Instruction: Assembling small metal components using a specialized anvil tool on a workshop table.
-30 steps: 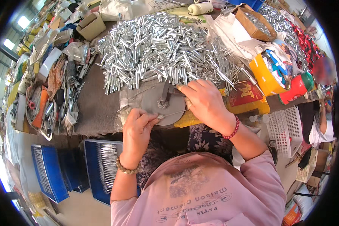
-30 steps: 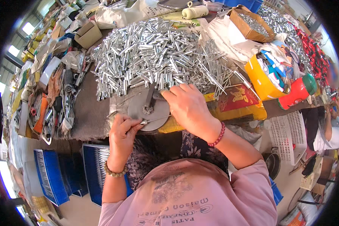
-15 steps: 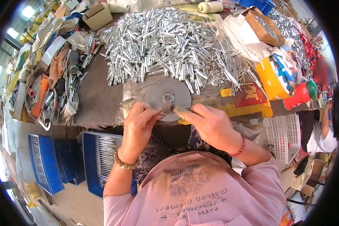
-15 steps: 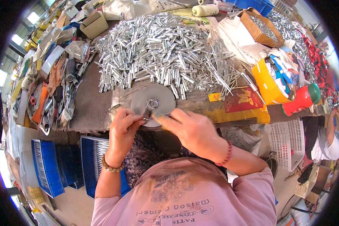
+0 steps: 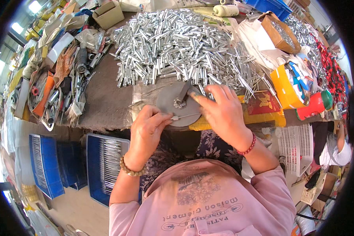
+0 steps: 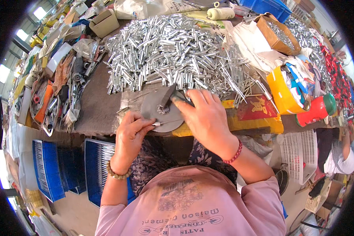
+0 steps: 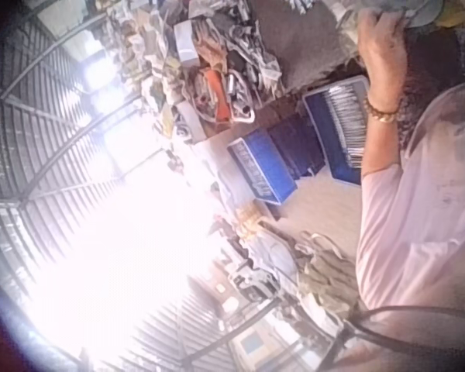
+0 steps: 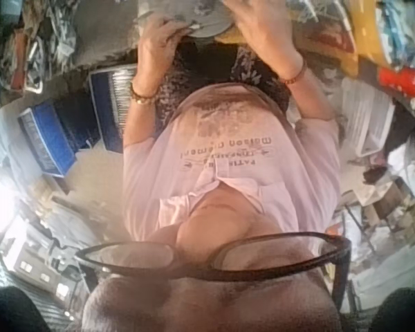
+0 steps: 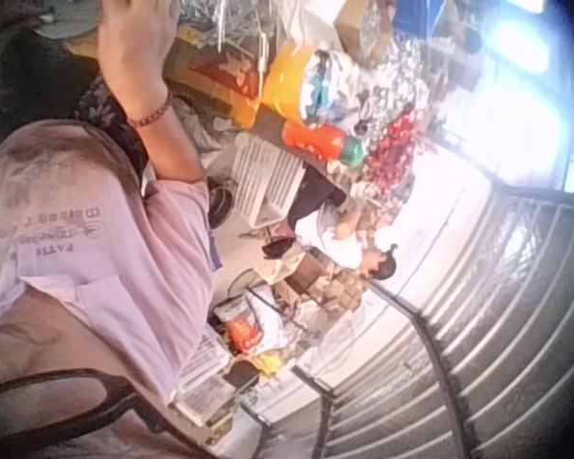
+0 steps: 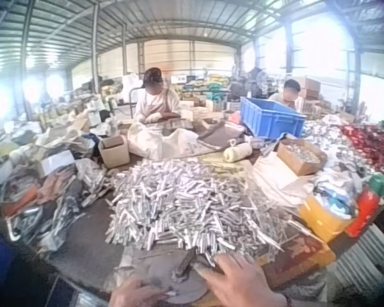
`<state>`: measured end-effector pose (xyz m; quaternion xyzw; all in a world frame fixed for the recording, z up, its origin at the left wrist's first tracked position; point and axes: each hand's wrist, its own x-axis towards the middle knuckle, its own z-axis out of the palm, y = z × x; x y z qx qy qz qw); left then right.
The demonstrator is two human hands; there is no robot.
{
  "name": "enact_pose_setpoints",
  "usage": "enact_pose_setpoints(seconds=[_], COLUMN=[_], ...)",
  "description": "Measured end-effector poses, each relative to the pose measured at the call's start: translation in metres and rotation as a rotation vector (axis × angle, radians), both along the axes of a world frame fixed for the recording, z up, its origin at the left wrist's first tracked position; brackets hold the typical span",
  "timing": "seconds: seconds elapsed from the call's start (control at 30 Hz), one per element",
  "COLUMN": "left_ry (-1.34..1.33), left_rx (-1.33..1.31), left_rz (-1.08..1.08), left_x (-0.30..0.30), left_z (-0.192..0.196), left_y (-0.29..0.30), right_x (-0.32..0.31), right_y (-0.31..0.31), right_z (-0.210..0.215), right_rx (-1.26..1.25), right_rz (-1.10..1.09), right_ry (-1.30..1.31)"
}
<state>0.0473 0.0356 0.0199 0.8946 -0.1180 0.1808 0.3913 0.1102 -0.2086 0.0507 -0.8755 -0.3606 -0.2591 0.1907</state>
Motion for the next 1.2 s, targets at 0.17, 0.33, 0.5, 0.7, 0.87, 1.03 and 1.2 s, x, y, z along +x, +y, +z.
enact_pose_setpoints(seconds=[0.17,0.33,0.5,0.7,0.87,1.03,1.2], left_ry=[0.009,-0.073,0.229,0.55,0.529,0.379,0.268], left_rx=[-0.006,-0.051,-0.493,-1.044,-1.179,-1.203,-1.084], left_rz=[0.018,0.075,0.21,0.139,0.215,0.174,0.541], left_x=[-0.002,-0.01,-0.04,-0.042,-0.052,-0.059,-0.103], left_z=[0.0,-0.007,-0.015,-0.01,-0.008,-0.026,-0.06], left_y=[-0.001,-0.007,-0.032,-0.042,-0.038,-0.014,0.075], right_x=[-0.038,-0.053,-0.061,-0.069,-0.076,-0.081,-0.074], right_y=[0.003,0.005,0.008,0.011,0.023,0.025,0.029], right_z=[-0.008,-0.013,-0.018,-0.023,-0.026,-0.034,-0.033], right_rx=[-0.035,0.153,0.296,0.402,0.384,0.397,0.398], right_rz=[0.04,0.091,0.107,0.16,0.23,0.212,0.139], right_ry=[0.31,0.7,1.009,1.269,1.219,1.297,1.505])
